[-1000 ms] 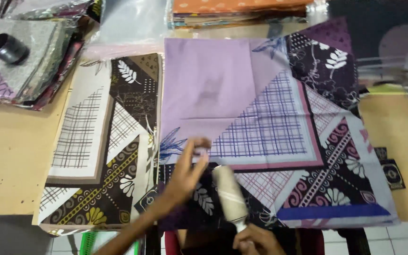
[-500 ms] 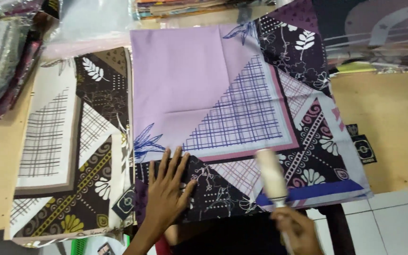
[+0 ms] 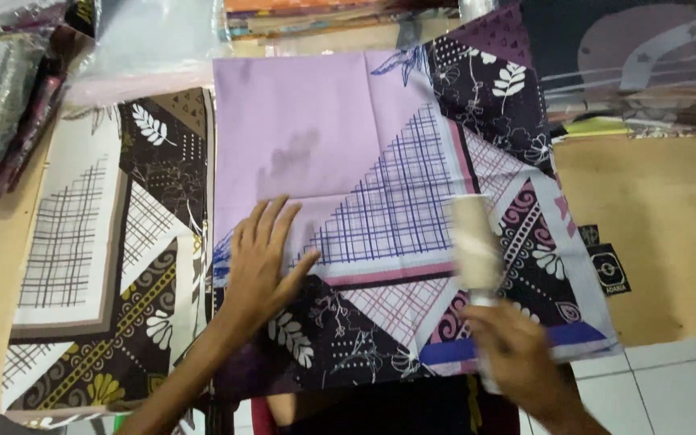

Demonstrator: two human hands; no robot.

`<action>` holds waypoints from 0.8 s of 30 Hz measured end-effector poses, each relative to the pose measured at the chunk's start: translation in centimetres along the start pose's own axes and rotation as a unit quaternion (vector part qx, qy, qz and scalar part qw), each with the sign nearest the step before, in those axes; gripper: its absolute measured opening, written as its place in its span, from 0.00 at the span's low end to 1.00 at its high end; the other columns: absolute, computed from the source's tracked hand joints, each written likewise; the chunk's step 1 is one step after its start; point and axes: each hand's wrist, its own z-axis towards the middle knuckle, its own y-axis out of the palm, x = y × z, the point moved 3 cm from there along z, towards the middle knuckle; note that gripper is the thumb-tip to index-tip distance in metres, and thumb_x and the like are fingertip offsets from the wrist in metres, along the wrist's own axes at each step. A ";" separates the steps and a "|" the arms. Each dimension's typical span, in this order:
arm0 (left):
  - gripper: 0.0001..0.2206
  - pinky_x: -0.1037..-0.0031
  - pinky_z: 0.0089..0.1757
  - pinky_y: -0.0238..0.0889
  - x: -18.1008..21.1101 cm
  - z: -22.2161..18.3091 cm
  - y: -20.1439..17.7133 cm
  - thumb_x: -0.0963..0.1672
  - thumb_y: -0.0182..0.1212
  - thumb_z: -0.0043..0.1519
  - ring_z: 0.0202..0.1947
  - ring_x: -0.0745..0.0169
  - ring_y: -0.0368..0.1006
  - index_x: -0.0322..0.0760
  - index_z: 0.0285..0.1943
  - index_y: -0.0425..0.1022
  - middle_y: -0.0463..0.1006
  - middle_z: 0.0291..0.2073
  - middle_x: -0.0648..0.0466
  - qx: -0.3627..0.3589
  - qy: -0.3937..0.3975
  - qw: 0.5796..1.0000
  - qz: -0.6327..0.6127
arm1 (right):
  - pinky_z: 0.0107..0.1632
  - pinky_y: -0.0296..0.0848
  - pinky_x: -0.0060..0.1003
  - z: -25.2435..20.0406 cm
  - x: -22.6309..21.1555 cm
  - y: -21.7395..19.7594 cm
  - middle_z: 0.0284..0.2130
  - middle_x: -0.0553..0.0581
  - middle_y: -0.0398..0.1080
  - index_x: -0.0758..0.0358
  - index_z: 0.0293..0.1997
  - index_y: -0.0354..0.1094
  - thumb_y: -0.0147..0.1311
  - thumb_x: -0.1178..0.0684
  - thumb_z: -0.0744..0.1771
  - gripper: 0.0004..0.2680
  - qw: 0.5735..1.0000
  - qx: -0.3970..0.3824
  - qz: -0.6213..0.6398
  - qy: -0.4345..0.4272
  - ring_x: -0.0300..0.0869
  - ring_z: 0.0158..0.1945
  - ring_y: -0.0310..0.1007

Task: Using a lint roller to remove debris from a piece of cloth and then folding it on a work surface.

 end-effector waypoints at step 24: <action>0.42 0.32 0.65 0.11 -4.9 4.6 4.9 0.69 0.25 0.59 0.79 0.48 0.17 0.59 0.82 0.38 0.29 0.81 0.61 -0.033 0.050 0.997 0.050 | 0.33 0.81 0.39 7.8 5.6 -3.9 0.46 0.65 0.77 0.62 0.55 0.74 0.52 0.57 0.69 0.10 0.951 0.019 -0.192 0.240 0.45 0.30 0.75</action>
